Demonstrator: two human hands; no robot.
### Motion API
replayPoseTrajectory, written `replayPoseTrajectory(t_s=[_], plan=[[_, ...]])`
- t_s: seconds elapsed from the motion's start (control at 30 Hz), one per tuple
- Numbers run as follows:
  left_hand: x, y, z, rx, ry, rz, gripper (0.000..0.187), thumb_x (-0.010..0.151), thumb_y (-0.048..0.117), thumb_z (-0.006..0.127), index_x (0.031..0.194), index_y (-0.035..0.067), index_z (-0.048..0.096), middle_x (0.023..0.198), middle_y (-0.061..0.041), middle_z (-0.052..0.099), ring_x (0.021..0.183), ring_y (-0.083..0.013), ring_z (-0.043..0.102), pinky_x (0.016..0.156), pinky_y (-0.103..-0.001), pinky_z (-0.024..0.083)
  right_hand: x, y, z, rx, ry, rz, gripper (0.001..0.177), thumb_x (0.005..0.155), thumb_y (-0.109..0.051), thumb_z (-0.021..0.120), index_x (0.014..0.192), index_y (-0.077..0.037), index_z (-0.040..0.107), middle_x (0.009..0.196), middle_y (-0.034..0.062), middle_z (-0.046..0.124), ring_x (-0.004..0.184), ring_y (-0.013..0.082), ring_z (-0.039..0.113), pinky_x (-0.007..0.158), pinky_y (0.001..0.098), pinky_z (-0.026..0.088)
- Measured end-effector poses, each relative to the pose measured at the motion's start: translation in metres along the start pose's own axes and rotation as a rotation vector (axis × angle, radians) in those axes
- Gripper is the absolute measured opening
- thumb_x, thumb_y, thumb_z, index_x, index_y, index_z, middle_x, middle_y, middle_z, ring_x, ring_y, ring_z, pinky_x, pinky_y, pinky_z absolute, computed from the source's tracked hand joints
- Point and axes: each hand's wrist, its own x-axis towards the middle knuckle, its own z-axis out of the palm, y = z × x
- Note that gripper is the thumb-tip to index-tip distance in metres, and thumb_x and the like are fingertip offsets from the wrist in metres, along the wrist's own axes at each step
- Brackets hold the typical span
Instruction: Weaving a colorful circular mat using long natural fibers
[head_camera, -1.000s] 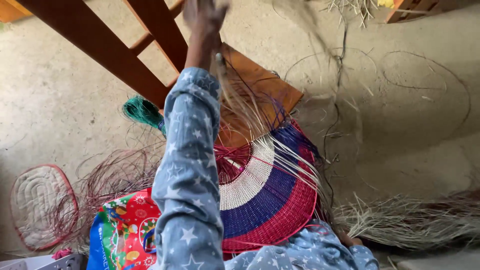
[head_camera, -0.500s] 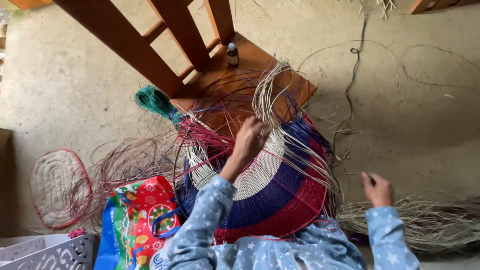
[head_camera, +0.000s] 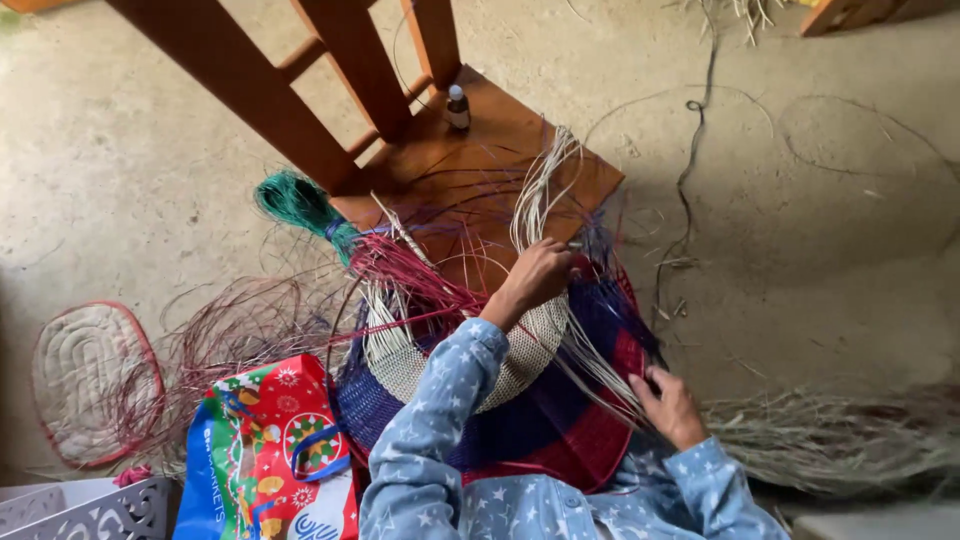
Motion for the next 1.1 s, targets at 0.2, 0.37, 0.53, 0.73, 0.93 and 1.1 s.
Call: replayPoseTrajectory(t_s=[0.2, 0.37, 0.53, 0.73, 0.93, 1.1], plan=[[-0.021, -0.030, 0.035, -0.115, -0.066, -0.122, 0.026, 0.086, 0.029, 0.071, 0.081, 0.003, 0.067, 0.077, -0.017, 0.064, 0.080, -0.0400, 0.065, 0.075, -0.051, 0.052, -0.004, -0.008, -0.009, -0.120, 0.104, -0.059, 0.043, 0.085, -0.047, 0.078, 0.109, -0.012, 0.076, 0.094, 0.0161, 0.079, 0.095, 0.0366, 0.075, 0.082, 0.0490, 0.060], [-0.023, -0.033, 0.047, 0.118, 0.057, -0.008, 0.020, 0.083, 0.030, 0.075, 0.086, 0.012, 0.067, 0.094, -0.009, 0.061, 0.098, -0.0300, 0.060, 0.093, -0.042, 0.047, 0.012, -0.085, -0.079, -0.175, 0.201, -0.314, 0.045, 0.085, -0.042, 0.080, 0.118, -0.012, 0.074, 0.088, 0.0110, 0.076, 0.083, 0.0291, 0.074, 0.074, 0.0423, 0.059], [-0.030, -0.031, 0.052, 0.056, 0.105, 0.105, 0.017, 0.087, 0.031, 0.069, 0.085, 0.015, 0.065, 0.087, -0.004, 0.061, 0.092, -0.0248, 0.061, 0.095, -0.039, 0.047, 0.048, -0.163, -0.084, -0.050, 0.301, -0.645, 0.023, 0.091, -0.023, 0.080, 0.110, -0.011, 0.077, 0.089, 0.0059, 0.070, 0.083, 0.0257, 0.071, 0.072, 0.0356, 0.058], [-0.034, -0.036, 0.025, -0.254, -0.123, -0.332, 0.029, 0.089, 0.039, 0.071, 0.092, 0.011, 0.071, 0.078, -0.018, 0.071, 0.082, -0.0429, 0.071, 0.075, -0.055, 0.054, 0.107, -0.171, -0.021, -0.437, 0.203, -0.701, 0.021, 0.081, -0.037, 0.077, 0.095, -0.021, 0.076, 0.091, -0.0004, 0.064, 0.094, 0.0267, 0.064, 0.083, 0.0452, 0.052], [-0.027, -0.045, 0.012, -0.358, -0.350, -0.473, 0.033, 0.086, 0.054, 0.069, 0.099, 0.024, 0.077, 0.093, -0.010, 0.079, 0.093, -0.0402, 0.074, 0.081, -0.053, 0.057, 0.106, -0.186, -0.020, -0.569, 0.215, -0.601, 0.030, 0.075, -0.040, 0.081, 0.097, -0.022, 0.075, 0.087, -0.0014, 0.063, 0.092, 0.0270, 0.064, 0.083, 0.0472, 0.052], [-0.025, -0.076, 0.056, -0.524, -0.438, -0.452, 0.026, 0.084, 0.046, 0.072, 0.099, 0.026, 0.080, 0.091, -0.011, 0.078, 0.097, -0.0387, 0.073, 0.082, -0.052, 0.057, 0.111, -0.197, -0.019, -0.502, 0.248, -0.669, 0.013, 0.080, -0.031, 0.078, 0.085, -0.020, 0.072, 0.082, 0.0004, 0.061, 0.087, 0.0278, 0.065, 0.079, 0.0471, 0.051]])
